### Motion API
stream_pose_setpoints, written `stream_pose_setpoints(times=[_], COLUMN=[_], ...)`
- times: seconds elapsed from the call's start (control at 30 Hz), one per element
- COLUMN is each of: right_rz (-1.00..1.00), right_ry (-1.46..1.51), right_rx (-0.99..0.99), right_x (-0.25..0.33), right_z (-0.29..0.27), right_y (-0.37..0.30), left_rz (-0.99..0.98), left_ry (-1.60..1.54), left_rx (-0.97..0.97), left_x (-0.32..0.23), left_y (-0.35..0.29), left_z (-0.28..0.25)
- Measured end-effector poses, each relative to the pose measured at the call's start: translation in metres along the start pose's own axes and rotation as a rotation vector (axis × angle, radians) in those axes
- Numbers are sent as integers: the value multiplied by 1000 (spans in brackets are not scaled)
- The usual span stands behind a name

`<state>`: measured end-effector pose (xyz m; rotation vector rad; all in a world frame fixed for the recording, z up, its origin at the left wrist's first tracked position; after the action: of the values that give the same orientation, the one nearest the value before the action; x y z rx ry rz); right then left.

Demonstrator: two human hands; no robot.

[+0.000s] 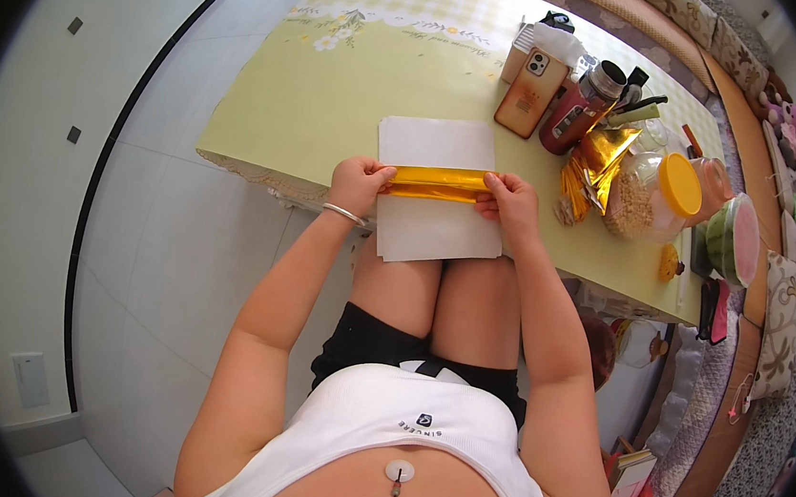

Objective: The person sits on the floor and folds a sheet of white paper with a gold foil center into a smaller rectangular packet. They repeatedly fold the edges and crease the paper by hand to create a neat, compact shape.

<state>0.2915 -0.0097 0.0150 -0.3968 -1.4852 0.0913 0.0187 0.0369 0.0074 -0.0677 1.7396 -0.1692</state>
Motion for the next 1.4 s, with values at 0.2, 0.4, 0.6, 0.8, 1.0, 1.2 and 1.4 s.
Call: stream_pose_setpoints(times=[0.2,0.4,0.6,0.8,1.0,1.2,1.4], right_rz=[-71,-82,-159,-201,-228,-1131,-953], right_ry=[-248,-402,-688,-806,-1063,-1324,-1308], right_rx=[-67,-103,-126,-164,-202,-118,21], right_x=[3,1,-11,-7,5,-20,-43], right_z=[4,-2,-12,-8,4,35,50], right_y=[-7,-18,-15,-22,-35,-37,-55], left_rz=[300,398,371,390,504,520,967], left_ry=[494,586,656,695,742,791,950], left_rx=[-64,-33,38,63,87,98,-83], left_x=[0,-6,-5,-11,-10,-17,-19], left_y=[-7,-14,-4,-5,-7,-3,-24], left_z=[-4,1,-6,-6,-5,1,3])
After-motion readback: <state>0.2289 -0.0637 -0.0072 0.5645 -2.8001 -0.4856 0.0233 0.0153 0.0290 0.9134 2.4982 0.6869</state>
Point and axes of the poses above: each hand's wrist, its own y-axis towards the middle knuckle, its own z-axis out of the palm, x = y × z, the point moved 1 cm from there along y, towards the middle knuckle, and after that the axes turned 1 degree about z, right-handed, at the moved point
